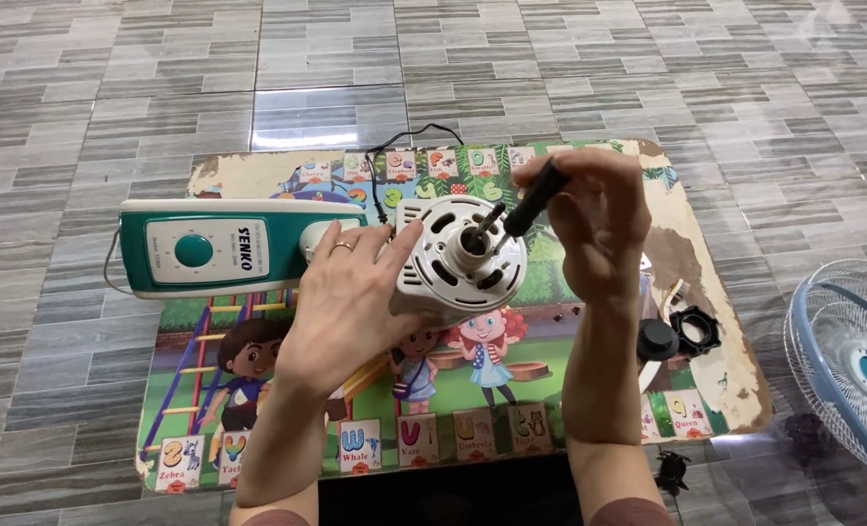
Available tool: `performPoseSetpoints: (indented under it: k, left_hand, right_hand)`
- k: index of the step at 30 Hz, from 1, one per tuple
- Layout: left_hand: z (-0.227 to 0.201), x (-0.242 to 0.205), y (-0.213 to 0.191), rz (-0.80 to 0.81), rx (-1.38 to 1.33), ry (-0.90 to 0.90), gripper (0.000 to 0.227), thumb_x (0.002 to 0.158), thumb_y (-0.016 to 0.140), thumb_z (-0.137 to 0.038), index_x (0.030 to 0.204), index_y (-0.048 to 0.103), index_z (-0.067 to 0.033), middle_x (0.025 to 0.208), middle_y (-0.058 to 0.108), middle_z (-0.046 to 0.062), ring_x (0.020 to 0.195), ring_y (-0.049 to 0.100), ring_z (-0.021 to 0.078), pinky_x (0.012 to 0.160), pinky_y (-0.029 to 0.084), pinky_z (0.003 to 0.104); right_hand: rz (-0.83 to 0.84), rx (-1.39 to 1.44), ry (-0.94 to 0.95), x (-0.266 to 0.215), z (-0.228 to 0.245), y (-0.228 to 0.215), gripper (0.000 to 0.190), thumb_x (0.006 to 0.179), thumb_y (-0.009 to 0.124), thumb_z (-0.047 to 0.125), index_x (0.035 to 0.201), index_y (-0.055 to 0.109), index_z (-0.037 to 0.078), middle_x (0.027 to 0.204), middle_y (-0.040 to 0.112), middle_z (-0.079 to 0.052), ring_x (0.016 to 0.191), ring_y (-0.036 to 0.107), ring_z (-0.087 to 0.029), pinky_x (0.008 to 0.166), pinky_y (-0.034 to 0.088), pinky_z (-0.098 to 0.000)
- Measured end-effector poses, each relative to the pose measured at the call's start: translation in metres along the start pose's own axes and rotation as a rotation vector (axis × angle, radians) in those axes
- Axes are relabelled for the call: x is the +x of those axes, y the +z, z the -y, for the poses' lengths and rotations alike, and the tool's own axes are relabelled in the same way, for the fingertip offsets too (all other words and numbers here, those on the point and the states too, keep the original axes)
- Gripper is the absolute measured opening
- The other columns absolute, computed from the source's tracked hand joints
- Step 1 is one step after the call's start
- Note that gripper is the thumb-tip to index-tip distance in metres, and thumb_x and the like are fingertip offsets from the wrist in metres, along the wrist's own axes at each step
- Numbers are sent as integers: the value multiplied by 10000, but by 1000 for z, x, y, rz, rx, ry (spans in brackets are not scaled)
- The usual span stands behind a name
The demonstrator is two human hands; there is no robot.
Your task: Reassembling the motor housing and internal components of an electric fan using a screwdriver
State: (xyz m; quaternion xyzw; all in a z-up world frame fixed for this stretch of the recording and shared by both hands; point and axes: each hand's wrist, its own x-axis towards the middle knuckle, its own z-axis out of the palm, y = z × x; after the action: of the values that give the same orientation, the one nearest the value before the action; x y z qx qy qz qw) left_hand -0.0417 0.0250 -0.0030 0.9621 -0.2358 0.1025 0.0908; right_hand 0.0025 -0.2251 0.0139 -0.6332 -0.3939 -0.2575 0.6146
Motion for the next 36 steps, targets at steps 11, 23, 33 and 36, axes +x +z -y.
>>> performPoseSetpoints:
  k: [11,23,33,36]
  left_hand:
    - [-4,-3,-13,64,21,-50,1204,793,643,-876,1616,311,-63,1059,670,197,1012,608,350,1115,342,509]
    - [-8,6,-10,156,54,-84,1075,833,604,-860,1618,342,-174,1158,649,198,1096,587,346,1098,340,501]
    - [-7,8,1,5,74,-13,963,907,480,-820,1586,418,-139,1112,650,187,1047,593,349,1056,366,496]
    - [-8,8,1,47,73,-35,992,898,434,-847,1604,382,-151,1181,637,191,1109,585,350,1099,340,517]
  right_hand:
    - [45,-97,-47,-7,28,-7,298,1011,653,-54,1237,492,56,1235,620,-243,1091,697,-309,969,680,-407]
    - [5,-181,7,-1,18,11,339,1070,569,21,1344,380,82,1332,599,-302,1063,732,-317,953,651,-402]
    - [-129,-398,-16,-2,-5,-3,459,979,818,107,1317,507,99,1277,597,-149,1093,745,-267,832,688,-329]
    - [-11,-187,18,5,7,-7,345,1071,618,-45,1346,442,66,1242,649,-245,1048,743,-302,923,682,-388]
